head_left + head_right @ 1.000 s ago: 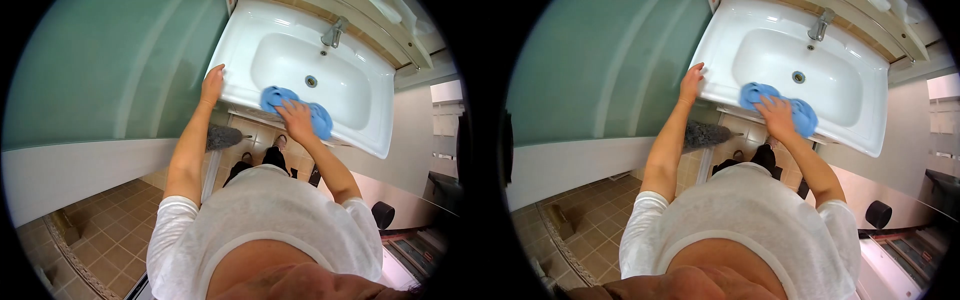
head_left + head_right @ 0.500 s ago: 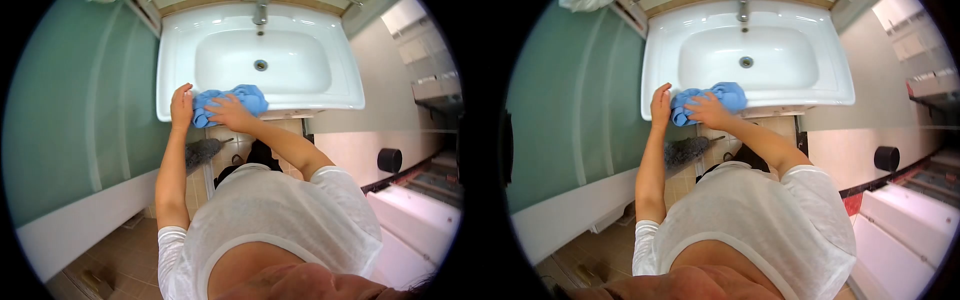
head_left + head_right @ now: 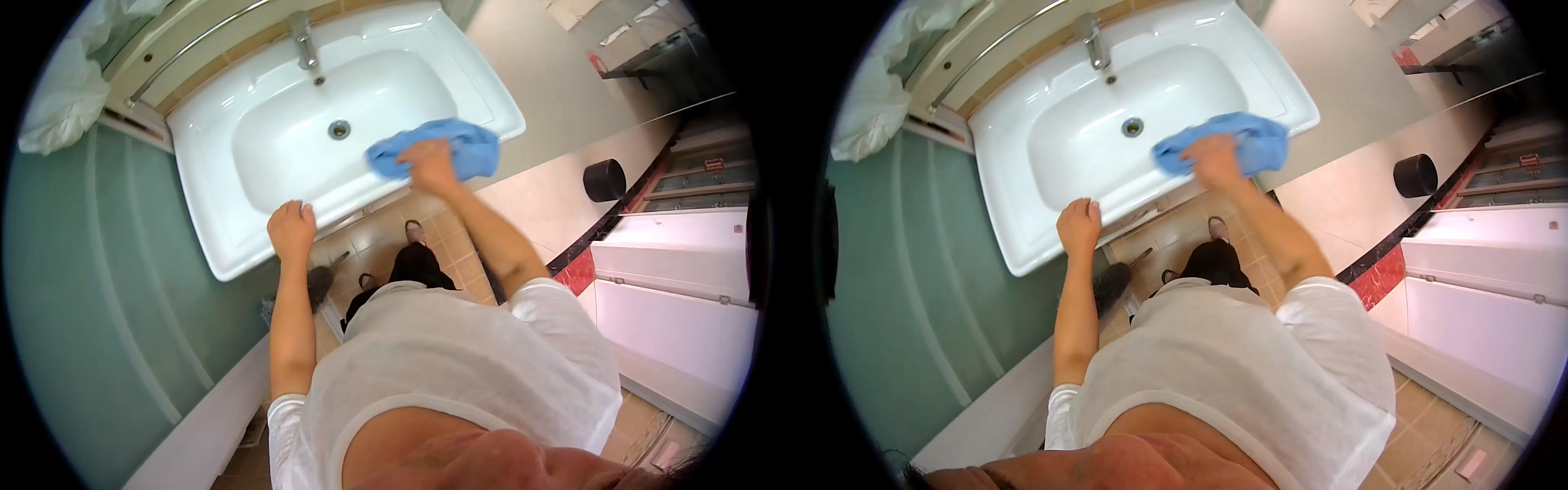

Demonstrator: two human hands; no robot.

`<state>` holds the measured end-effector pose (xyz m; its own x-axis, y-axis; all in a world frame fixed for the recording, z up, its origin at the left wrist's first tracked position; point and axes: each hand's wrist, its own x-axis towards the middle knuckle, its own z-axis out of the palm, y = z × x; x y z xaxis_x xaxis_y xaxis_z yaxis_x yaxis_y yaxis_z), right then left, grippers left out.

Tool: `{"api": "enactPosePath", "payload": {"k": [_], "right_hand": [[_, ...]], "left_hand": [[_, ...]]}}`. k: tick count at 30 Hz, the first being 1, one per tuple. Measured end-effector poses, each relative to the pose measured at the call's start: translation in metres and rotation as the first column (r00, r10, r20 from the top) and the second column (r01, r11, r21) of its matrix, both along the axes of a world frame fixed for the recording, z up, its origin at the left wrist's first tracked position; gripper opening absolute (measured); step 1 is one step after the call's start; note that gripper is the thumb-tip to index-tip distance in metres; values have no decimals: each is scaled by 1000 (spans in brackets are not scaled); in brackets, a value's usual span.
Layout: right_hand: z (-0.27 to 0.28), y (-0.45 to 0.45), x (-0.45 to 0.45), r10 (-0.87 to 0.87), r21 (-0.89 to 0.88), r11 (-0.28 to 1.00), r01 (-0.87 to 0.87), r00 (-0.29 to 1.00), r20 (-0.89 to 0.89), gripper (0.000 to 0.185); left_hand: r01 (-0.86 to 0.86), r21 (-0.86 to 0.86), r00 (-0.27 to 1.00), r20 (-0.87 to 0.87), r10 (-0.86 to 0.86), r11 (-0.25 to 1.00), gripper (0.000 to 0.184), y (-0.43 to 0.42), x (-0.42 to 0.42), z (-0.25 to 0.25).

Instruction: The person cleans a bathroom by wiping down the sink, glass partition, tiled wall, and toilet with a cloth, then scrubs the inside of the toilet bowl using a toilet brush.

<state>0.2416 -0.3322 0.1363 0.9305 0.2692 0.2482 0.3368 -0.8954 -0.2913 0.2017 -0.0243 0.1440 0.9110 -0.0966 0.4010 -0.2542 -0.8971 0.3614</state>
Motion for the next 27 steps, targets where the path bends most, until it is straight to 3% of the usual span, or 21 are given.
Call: {"api": "enactPosePath", "payload": {"k": [3, 4, 6, 8, 10, 14, 16, 17, 19, 21, 23, 27], "right_hand": [[-10, 48, -16, 206, 113, 968, -224, 967, 150, 29], [-6, 40, -20, 194, 114, 970, -213, 968, 160, 29], [3, 12, -23, 287, 158, 945, -288, 958, 28, 36], [29, -36, -18, 145, -114, 980, -165, 976, -166, 42], [21, -91, -17, -68, -89, 994, 58, 991, -115, 40], [46, -142, 0, -110, -134, 986, 104, 993, -40, 42], [60, -148, 12, -245, -145, 957, 249, 968, 49, 46], [56, -155, 20, -230, -146, 961, 234, 972, 47, 46], [42, -172, 34, -236, -259, 946, 196, 963, -133, 44], [35, -181, 56, -181, -269, 952, 145, 977, -113, 43], [31, -184, 77, -129, -286, 953, 101, 989, -79, 42], [23, -180, 117, -101, -256, 961, 102, 995, 17, 41]], "left_hand": [[-37, -8, 998, -54, 37, 999, 19, 2, -2, -5], [-33, -1, 997, -72, 33, 999, 19, 3, -2, -4], [-17, 11, 998, -62, 18, 1000, 19, 5, -1, -5], [-17, 3, 996, -89, 17, 1000, 19, 3, -2, -2], [-17, 10, 993, -113, 18, 1000, 19, 3, -4, 0], [-38, 79, 991, -125, 48, 996, 19, 4, -1, -3], [-68, 98, 986, -147, 82, 993, 23, -12, 5, -2], [-88, 37, 980, -174, 93, 995, 27, -29, 6, -7], [-53, -43, 969, -242, 41, 998, 34, -75, 14, -4], [-12, -64, 959, -283, -7, 998, 37, -118, 19, 1], [-21, 81, 949, -310, 45, 997, 37, -145, 29, 6], [-112, -31, 940, -327, 96, 993, 35, -140, 29, 0]]}}
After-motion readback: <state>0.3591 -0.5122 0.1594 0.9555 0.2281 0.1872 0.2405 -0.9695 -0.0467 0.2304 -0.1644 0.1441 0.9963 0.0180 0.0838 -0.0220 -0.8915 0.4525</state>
